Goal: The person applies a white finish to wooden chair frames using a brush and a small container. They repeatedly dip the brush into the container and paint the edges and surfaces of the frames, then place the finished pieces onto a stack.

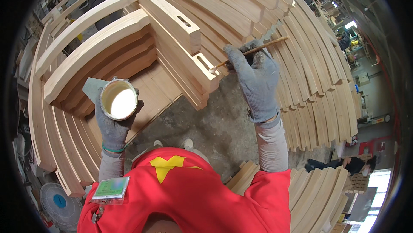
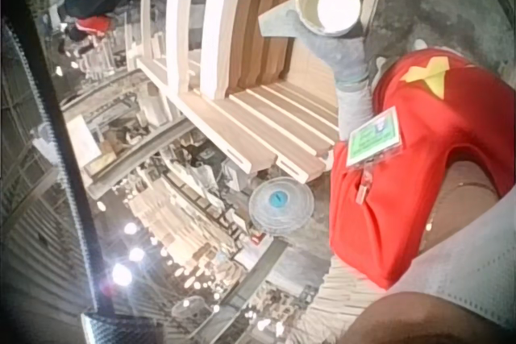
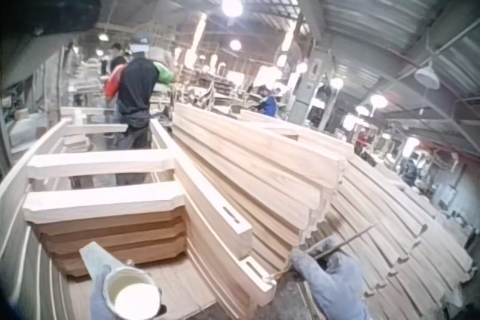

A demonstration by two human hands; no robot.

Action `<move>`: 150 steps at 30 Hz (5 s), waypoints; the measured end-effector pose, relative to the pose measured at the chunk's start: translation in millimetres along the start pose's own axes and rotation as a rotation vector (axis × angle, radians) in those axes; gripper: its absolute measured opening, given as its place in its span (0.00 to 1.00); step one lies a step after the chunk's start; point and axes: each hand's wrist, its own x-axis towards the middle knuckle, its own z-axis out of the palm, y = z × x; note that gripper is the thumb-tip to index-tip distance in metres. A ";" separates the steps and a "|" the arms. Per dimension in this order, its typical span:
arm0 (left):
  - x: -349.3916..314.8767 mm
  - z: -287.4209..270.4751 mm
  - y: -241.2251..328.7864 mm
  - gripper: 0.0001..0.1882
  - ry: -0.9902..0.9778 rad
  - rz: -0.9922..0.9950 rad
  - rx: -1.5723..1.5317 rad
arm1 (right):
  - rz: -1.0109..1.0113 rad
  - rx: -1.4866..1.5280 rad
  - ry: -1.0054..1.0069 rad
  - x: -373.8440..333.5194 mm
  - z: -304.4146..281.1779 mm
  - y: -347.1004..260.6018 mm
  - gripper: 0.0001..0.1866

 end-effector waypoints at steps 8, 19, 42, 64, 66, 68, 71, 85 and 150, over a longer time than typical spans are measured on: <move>-1.3 -0.1 1.4 0.34 -0.001 0.339 0.750 | -0.079 -0.004 -0.001 13.8 16.2 -3.9 0.13; -2.7 -6.8 15.8 0.21 -0.049 0.393 0.875 | -0.134 -0.024 -0.018 25.6 24.7 2.5 0.13; 0.7 1.2 13.9 0.24 -0.014 0.104 0.149 | -0.759 -0.750 -0.233 50.6 34.1 29.4 0.08; -61.3 57.5 -26.3 0.33 0.173 0.464 0.687 | -0.439 0.024 -0.588 25.7 -44.6 10.7 0.07; -69.7 68.5 -30.1 0.28 0.163 0.411 0.444 | -0.304 0.229 -0.537 18.6 -48.3 14.1 0.06; -76.0 69.9 -32.7 0.23 0.161 0.316 0.122 | -0.210 0.276 -0.370 10.0 -38.7 16.6 0.06; -94.5 72.6 -30.7 0.23 0.099 0.302 0.022 | -0.121 0.571 -0.410 -10.9 -18.8 8.6 0.06; -165.1 80.2 14.1 0.39 0.206 0.446 -0.140 | -0.107 1.201 -0.821 -89.8 33.6 -36.6 0.09; -268.3 -42.2 74.0 0.36 0.810 0.936 0.689 | -0.638 0.625 -1.518 -137.8 320.2 -204.1 0.15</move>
